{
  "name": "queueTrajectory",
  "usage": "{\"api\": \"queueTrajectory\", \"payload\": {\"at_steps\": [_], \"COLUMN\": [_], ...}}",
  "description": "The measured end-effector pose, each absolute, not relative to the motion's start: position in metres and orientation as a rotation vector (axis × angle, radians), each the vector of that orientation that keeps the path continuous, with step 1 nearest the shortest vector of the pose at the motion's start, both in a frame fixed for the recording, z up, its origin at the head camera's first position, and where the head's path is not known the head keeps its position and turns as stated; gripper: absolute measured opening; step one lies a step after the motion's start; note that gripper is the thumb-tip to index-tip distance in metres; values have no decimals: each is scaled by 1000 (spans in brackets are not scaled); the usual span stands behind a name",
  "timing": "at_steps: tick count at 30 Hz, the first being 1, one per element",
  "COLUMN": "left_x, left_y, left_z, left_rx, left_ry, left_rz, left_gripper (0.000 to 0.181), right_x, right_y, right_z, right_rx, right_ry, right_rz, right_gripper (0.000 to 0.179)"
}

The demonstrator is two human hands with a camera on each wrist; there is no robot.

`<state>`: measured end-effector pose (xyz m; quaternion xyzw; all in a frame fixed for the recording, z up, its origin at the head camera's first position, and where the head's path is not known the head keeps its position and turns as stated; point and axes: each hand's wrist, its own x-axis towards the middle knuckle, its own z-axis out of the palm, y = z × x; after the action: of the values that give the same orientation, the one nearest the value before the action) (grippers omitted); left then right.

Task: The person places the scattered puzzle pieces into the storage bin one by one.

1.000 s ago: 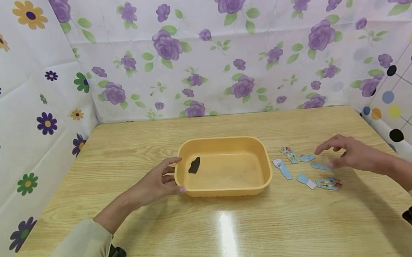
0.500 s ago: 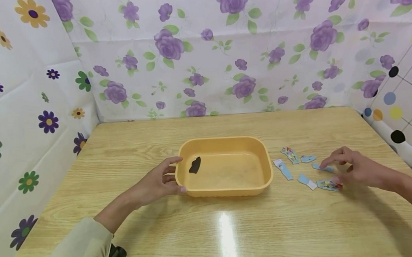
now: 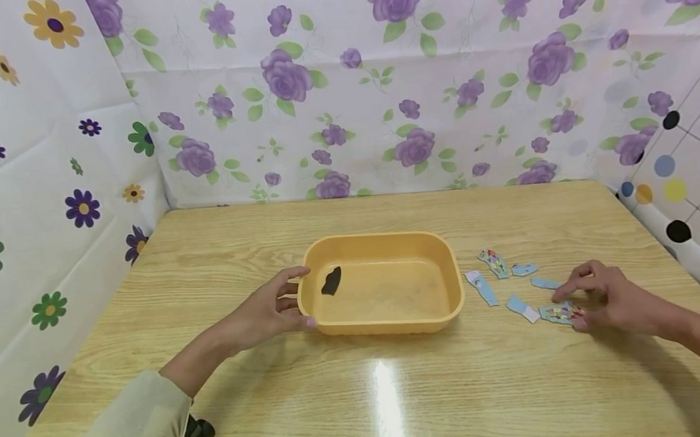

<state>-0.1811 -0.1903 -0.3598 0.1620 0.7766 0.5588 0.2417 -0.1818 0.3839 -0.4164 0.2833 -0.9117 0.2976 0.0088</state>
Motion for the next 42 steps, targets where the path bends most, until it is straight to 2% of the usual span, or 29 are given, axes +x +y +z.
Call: {"api": "queueTrajectory", "payload": {"at_steps": [12,22,42], "left_x": [-179,-180,-181], "left_y": [-190,-190,-189], "left_z": [-360,-360,-360], "left_rx": [418,420,418], "left_ry": [2130,2123,2139], "left_rz": [1524,1537,1522], "left_gripper": [91,91,90], "right_x": [-181,-181,-175], "right_y": [385,380,384], "right_z": [-427,-430,-417], "right_rx": [874,967,670], "right_ry": [-2727,-2634,-2871], "right_rz": [918,814,925], "right_gripper": [39,47,29]}}
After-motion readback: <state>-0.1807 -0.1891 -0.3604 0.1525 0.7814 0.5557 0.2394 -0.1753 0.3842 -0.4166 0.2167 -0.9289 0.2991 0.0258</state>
